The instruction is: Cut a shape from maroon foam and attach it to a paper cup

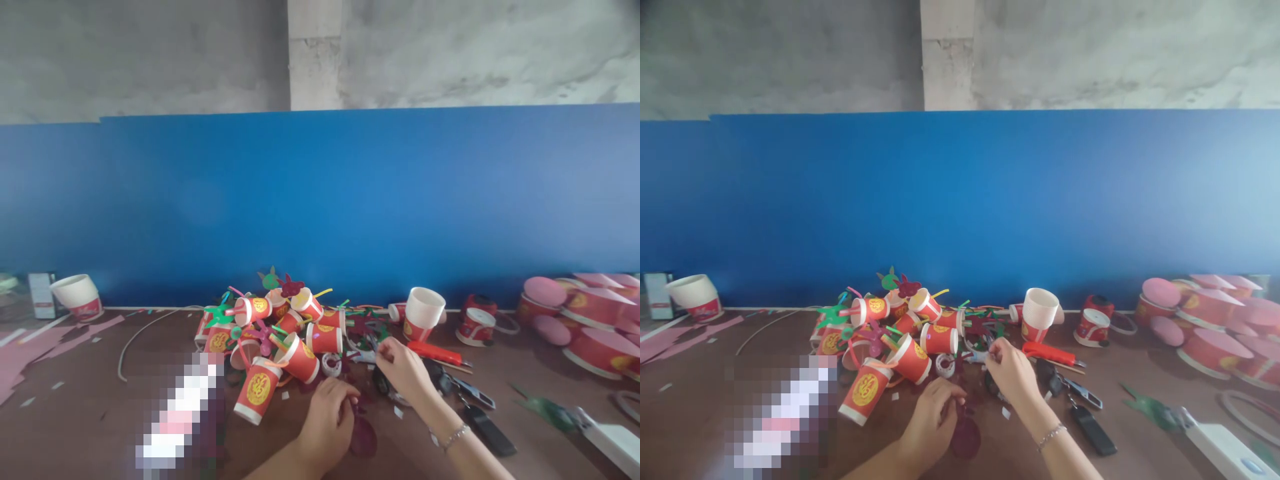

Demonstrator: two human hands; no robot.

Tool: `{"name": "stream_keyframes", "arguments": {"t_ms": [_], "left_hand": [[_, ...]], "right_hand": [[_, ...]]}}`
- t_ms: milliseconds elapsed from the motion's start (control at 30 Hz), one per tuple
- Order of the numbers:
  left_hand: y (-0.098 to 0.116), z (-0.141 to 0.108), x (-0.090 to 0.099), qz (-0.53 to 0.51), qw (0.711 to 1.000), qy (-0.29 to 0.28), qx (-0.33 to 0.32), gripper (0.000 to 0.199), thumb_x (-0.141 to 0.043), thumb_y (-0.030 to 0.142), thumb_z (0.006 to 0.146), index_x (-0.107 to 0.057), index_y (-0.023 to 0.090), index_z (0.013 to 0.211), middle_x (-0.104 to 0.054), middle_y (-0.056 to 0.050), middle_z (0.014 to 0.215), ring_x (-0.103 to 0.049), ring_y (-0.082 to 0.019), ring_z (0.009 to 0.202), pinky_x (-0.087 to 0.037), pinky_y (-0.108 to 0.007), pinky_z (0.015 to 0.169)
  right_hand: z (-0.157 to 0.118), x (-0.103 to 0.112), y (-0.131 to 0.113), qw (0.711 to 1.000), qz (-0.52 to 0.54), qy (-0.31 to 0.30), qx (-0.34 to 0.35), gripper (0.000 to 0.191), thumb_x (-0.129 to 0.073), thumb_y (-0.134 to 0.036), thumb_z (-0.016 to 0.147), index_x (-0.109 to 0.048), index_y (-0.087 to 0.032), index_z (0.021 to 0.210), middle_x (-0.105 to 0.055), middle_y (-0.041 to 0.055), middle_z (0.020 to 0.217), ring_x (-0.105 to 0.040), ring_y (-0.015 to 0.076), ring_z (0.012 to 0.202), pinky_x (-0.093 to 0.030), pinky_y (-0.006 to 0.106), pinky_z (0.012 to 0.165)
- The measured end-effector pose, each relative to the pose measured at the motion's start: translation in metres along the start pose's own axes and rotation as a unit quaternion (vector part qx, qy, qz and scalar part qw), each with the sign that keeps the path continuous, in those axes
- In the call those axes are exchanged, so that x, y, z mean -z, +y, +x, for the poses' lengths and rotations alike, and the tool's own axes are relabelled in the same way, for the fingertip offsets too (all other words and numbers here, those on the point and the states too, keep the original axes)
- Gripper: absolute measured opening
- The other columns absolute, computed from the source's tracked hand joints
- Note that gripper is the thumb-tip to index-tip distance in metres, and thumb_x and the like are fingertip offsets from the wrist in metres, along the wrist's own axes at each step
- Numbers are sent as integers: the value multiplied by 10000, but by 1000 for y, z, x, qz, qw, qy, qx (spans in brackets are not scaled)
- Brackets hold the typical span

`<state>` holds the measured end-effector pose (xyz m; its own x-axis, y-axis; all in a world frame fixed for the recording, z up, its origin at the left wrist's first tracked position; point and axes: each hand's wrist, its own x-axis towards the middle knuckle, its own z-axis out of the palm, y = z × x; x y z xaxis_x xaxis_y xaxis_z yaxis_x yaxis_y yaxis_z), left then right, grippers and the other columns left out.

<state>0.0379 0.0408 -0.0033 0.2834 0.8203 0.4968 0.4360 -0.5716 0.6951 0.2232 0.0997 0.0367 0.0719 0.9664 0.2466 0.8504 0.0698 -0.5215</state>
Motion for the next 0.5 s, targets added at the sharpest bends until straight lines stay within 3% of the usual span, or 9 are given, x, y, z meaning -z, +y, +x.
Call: {"name": "stream_keyframes", "arguments": {"t_ms": [67, 133, 233, 333, 500], "left_hand": [[0, 0, 1, -11, 1000, 3, 8, 264, -424, 13, 761, -621, 167, 847, -653, -67, 798, -588, -193, 793, -451, -305, 736], [-2, 1, 3, -20, 1000, 6, 22, 275, -416, 11, 762, -623, 168, 851, -653, -65, 791, -592, -190, 786, -455, -299, 724], [-5, 3, 6, -41, 998, 17, 34, 277, -413, 5, 740, -624, 172, 805, -650, -53, 751, -594, -175, 733, -458, -277, 683], [-9, 6, 8, -60, 996, 38, 54, 271, -409, 10, 722, -622, 169, 775, -649, -52, 730, -599, -171, 705, -458, -271, 670], [-14, 7, 5, -92, 991, 54, 76, 256, -410, 24, 720, -616, 162, 784, -643, -48, 717, -605, -170, 690, -454, -261, 648]], "right_hand": [[2, -3, -21, 998, -12, 3, 64, 199, -501, -247, 729, -597, -192, 894, -665, 43, 774, -612, 210, 730, -428, 282, 658], [6, -10, -38, 987, -16, 2, 158, 396, -516, -189, 692, -570, -170, 1083, -626, 101, 1075, -544, 249, 1035, -404, 327, 864], [17, -23, -51, 978, -46, -46, 197, 671, -523, -115, 622, -453, -167, 1287, -475, 123, 1328, -399, 271, 1219, -336, 375, 971], [27, -31, -52, 972, -73, -87, 207, 728, -524, -96, 625, -406, -198, 1336, -438, 106, 1371, -380, 274, 1229, -324, 398, 979], [31, -28, -48, 962, -80, -67, 251, 563, -520, -122, 671, -527, -180, 1231, -549, 108, 1249, -396, 278, 1190, -316, 414, 985]]}}
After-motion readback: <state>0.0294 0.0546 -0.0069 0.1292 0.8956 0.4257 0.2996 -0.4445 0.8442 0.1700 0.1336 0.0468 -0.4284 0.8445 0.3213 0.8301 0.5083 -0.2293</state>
